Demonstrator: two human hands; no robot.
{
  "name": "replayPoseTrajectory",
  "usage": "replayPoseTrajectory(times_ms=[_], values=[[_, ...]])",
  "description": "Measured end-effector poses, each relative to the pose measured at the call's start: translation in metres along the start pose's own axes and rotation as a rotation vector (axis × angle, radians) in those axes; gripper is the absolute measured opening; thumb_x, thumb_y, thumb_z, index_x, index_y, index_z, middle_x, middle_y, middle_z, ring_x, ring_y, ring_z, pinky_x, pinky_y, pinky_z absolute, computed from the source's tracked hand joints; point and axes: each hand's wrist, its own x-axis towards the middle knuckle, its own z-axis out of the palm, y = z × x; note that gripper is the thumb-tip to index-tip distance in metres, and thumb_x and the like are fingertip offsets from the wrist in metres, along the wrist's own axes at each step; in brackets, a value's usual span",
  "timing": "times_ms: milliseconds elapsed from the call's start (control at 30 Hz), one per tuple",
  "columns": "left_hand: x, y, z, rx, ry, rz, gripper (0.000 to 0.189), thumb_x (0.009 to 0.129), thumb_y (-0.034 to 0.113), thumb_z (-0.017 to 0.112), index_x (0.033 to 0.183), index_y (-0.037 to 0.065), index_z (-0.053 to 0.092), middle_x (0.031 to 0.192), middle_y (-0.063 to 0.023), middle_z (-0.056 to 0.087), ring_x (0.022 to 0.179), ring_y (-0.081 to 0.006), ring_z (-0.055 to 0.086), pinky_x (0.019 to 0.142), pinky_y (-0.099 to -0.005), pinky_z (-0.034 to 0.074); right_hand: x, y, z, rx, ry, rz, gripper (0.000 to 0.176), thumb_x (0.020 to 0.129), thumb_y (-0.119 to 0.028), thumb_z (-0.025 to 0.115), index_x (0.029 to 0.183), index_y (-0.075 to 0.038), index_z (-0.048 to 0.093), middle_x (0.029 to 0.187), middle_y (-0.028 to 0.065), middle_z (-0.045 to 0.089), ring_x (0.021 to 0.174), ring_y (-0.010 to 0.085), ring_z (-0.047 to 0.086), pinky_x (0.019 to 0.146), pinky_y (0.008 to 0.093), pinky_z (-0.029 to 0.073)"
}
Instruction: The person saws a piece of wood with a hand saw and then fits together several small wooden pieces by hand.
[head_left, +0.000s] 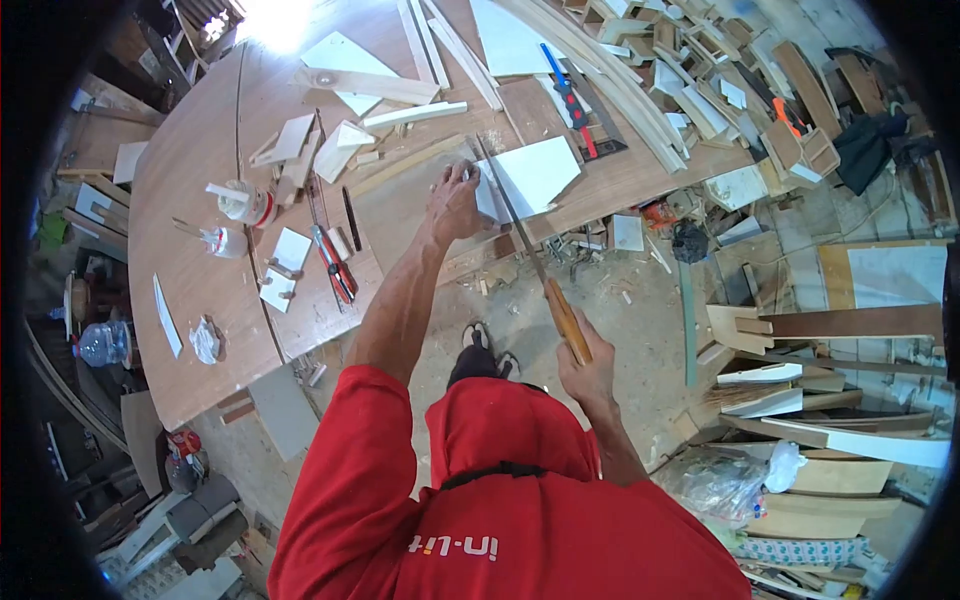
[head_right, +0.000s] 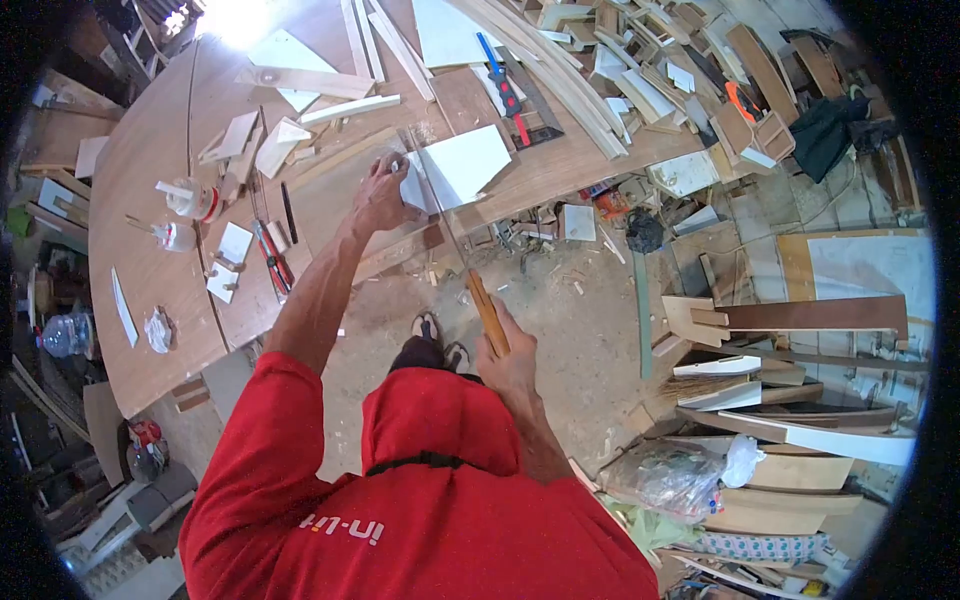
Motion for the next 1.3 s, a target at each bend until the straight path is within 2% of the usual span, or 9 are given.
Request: replayPoseTrajectory(times_ms=[400, 467, 500, 633, 933, 1000, 1133, 1200, 1300], values=[[0.001, 0.000, -0.003, 0.015, -0.007, 0.006, 0.100, 0.053, 0.037, 0.091, 0.133, -0.007, 0.050, 0.141, -0.0180, 0.043, 0.133, -0.0394, 0.037, 0.112, -0.0441, 0.035, -0.020, 0.008, 0.004, -0.013, 0.065, -0.046, 0.056, 0.078, -0.004, 0.054, 0.134, -0.005, 0.054, 0.094, 0.0214, 0.067, 0.070, 0.0194, 0.068, 0.067, 0.0285, 0.052], [0.001, 0.003, -0.003, -0.005, -0.021, -0.009, 0.100, 0.054, 0.038, 0.091, 0.133, -0.007, 0.050, 0.141, -0.0181, 0.043, 0.134, -0.0394, 0.037, 0.112, -0.0440, 0.035, -0.046, -0.005, -0.019, 0.068, 0.012, 0.074, 0.054, 0.079, -0.005, 0.056, 0.133, -0.005, 0.054, 0.090, 0.0229, 0.065, 0.069, 0.0205, 0.068, 0.063, 0.0318, 0.051], [0.000, 0.003, -0.005, -0.013, -0.035, -0.023, 0.100, 0.054, 0.038, 0.091, 0.133, -0.008, 0.051, 0.140, -0.0181, 0.043, 0.134, -0.0395, 0.037, 0.112, -0.0440, 0.035, -0.048, 0.009, -0.016, 0.048, 0.090, -0.065, 0.054, 0.079, -0.005, 0.055, 0.133, -0.007, 0.054, 0.086, 0.0212, 0.063, 0.065, 0.0193, 0.065, 0.061, 0.0318, 0.050], [-0.001, 0.002, 0.000, 0.020, -0.038, -0.020, 0.101, 0.053, 0.039, 0.091, 0.132, -0.008, 0.051, 0.141, -0.0172, 0.043, 0.134, -0.0395, 0.037, 0.111, -0.0442, 0.035, 0.005, 0.001, 0.004, 0.069, 0.032, 0.095, 0.053, 0.079, -0.005, 0.056, 0.132, -0.007, 0.055, 0.073, 0.0179, 0.060, 0.058, 0.0183, 0.058, 0.058, 0.0304, 0.049], [-0.003, 0.006, -0.004, 0.028, -0.009, -0.019, 0.099, 0.054, 0.037, 0.091, 0.134, -0.003, 0.051, 0.142, -0.0161, 0.041, 0.133, -0.0391, 0.037, 0.109, -0.0449, 0.039, -0.016, 0.009, -0.008, -0.064, 0.063, -0.056, 0.056, 0.077, -0.005, 0.056, 0.133, -0.007, 0.055, 0.090, 0.0172, 0.067, 0.060, 0.0210, 0.063, 0.061, 0.0313, 0.052], [0.000, -0.001, -0.001, 0.044, -0.005, -0.002, 0.097, 0.055, 0.036, 0.091, 0.136, 0.000, 0.050, 0.142, -0.0161, 0.041, 0.133, -0.0393, 0.038, 0.109, -0.0456, 0.039, -0.003, 0.006, 0.003, 0.030, 0.012, 0.056, 0.050, 0.080, -0.003, 0.054, 0.130, -0.004, 0.057, 0.101, 0.0197, 0.068, 0.090, 0.0223, 0.070, 0.080, 0.0322, 0.053], [0.004, -0.009, 0.007, 0.013, 0.037, 0.017, 0.096, 0.054, 0.037, 0.091, 0.133, 0.001, 0.051, 0.139, -0.0141, 0.043, 0.130, -0.0430, 0.040, 0.102, -0.0551, 0.043, -0.036, 0.004, -0.020, 0.005, -0.051, 0.163, 0.049, 0.081, -0.003, 0.055, 0.130, -0.003, 0.056, 0.102, 0.0198, 0.068, 0.090, 0.0217, 0.069, 0.081, 0.0317, 0.052], [0.002, -0.009, 0.010, 0.015, 0.083, 0.053, 0.096, 0.054, 0.037, 0.091, 0.133, 0.000, 0.051, 0.140, -0.0140, 0.043, 0.131, -0.0414, 0.040, 0.101, -0.0547, 0.044, -0.037, 0.007, -0.016, 0.022, 0.074, 0.022, 0.051, 0.080, -0.007, 0.055, 0.131, -0.005, 0.056, 0.081, 0.0177, 0.063, 0.062, 0.0172, 0.062, 0.063, 0.0305, 0.051], [0.003, -0.003, 0.003, 0.033, 0.019, 0.016, 0.095, 0.054, 0.036, 0.091, 0.133, 0.000, 0.052, 0.141, -0.0140, 0.042, 0.132, -0.0406, 0.038, 0.103, -0.0547, 0.043, -0.009, 0.007, 0.004, 0.034, 0.065, 0.020, 0.052, 0.080, -0.006, 0.055, 0.132, -0.004, 0.055, 0.079, 0.0185, 0.061, 0.061, 0.0143, 0.060, 0.061, 0.0303, 0.050]])
